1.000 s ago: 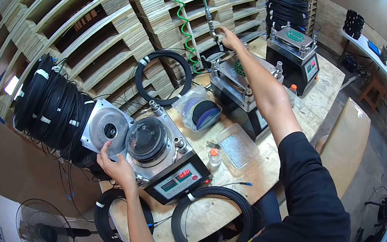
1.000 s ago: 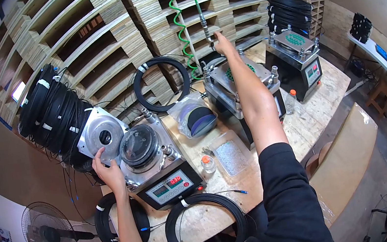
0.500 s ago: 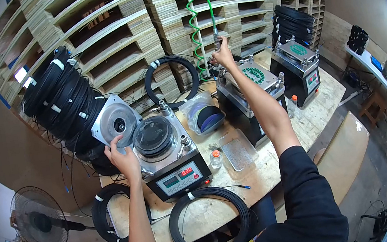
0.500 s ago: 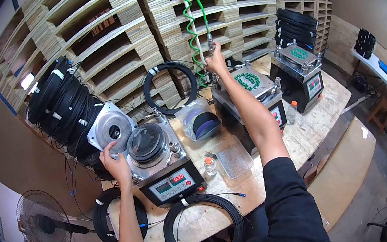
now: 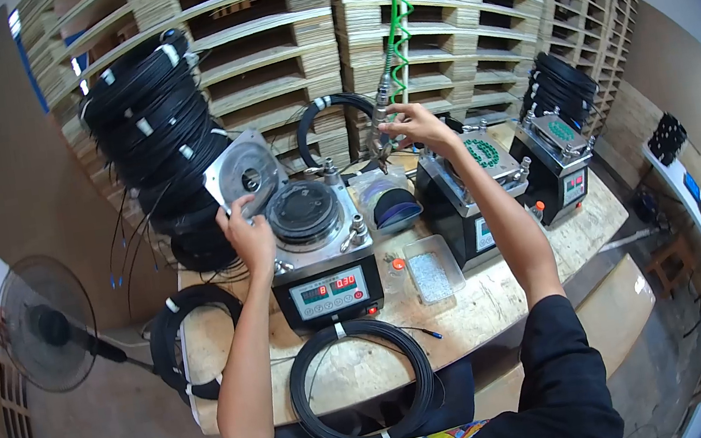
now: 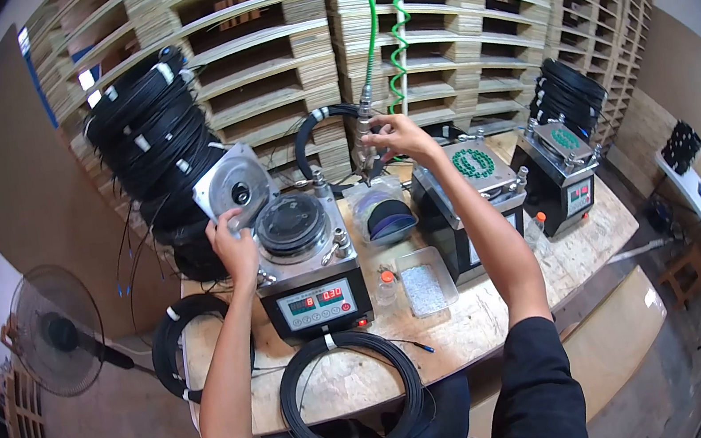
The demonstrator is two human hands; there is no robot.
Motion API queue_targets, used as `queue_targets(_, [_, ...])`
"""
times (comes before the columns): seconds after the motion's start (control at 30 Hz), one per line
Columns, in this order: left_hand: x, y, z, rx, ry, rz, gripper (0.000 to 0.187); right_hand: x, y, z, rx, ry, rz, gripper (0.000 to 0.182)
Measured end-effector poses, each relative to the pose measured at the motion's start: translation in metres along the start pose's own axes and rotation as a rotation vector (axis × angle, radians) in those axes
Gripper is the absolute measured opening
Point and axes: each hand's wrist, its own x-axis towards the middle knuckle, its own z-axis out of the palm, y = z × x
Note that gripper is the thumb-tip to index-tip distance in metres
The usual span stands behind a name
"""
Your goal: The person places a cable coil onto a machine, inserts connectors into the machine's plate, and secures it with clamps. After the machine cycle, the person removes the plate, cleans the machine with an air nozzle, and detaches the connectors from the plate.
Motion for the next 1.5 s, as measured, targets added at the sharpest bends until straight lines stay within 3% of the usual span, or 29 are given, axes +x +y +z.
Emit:
queue_targets(0.07, [-0.001,0.001,0.0,-0.017,0.005,-0.018,0.039,-0.012,-0.007,0.003,-0.056,0.013,-0.1,0.053])
queue_targets(0.13, [-0.002,0.004,-0.001,-0.018,0.007,-0.05,0.038,-0.023,-0.014,0.012,0.192,0.009,-0.171,0.055])
queue_targets(0.17, [-0.002,0.004,-0.001,-0.026,0.012,-0.056,0.038,-0.024,-0.011,0.01,0.178,0.008,-0.191,0.052])
queue_targets(0.2, [-0.002,0.005,0.0,-0.033,0.015,-0.062,0.038,-0.036,-0.027,0.017,0.254,0.033,-0.188,0.043])
queue_targets(0.3, [-0.002,0.006,-0.001,-0.017,0.001,-0.1,0.038,-0.049,-0.04,0.034,0.628,-0.015,-0.25,0.049])
queue_targets(0.5, [-0.002,0.01,-0.005,-0.046,-0.019,-0.122,0.036,-0.061,-0.036,0.071,0.696,0.076,-0.194,0.05])
queue_targets(0.6, [-0.001,0.008,-0.003,-0.037,-0.015,-0.121,0.035,-0.064,-0.025,0.093,0.817,-0.022,-0.135,0.049])
queue_targets(0.67, [-0.002,0.01,-0.004,-0.035,-0.013,-0.132,0.037,-0.055,-0.01,0.104,0.813,-0.058,-0.102,0.052])
queue_targets(0.73, [-0.001,0.006,-0.001,-0.05,0.013,-0.119,0.04,-0.056,-0.015,0.12,0.733,0.038,-0.093,0.05])
queue_targets(0.77, [-0.001,0.004,0.001,-0.045,0.014,-0.108,0.042,-0.055,-0.014,0.12,0.736,-0.025,0.02,0.049])
queue_targets(0.93, [0.0,0.008,-0.003,-0.076,-0.014,-0.131,0.042,-0.052,-0.035,0.142,0.582,-0.023,-0.055,0.054])
queue_targets(1.07, [0.0,0.005,-0.001,-0.064,0.001,-0.104,0.043,-0.041,-0.032,0.151,0.351,0.168,-0.156,0.045])
queue_targets(1.17, [0.0,0.002,0.0,-0.072,0.003,-0.097,0.044,-0.032,-0.028,0.153,0.0,0.455,-0.214,0.043])
queue_targets(1.27, [0.0,0.005,-0.001,-0.093,0.005,-0.099,0.048,-0.029,-0.036,0.15,-0.058,0.556,-0.22,0.045])
queue_targets(1.4, [-0.001,0.016,-0.008,-0.148,0.006,-0.136,0.06,-0.018,-0.024,0.154,-0.142,0.456,-0.269,0.038])
queue_targets(1.5, [0.0,0.016,-0.005,-0.118,0.044,-0.107,0.072,-0.043,-0.061,0.173,0.181,0.192,-0.066,0.033])
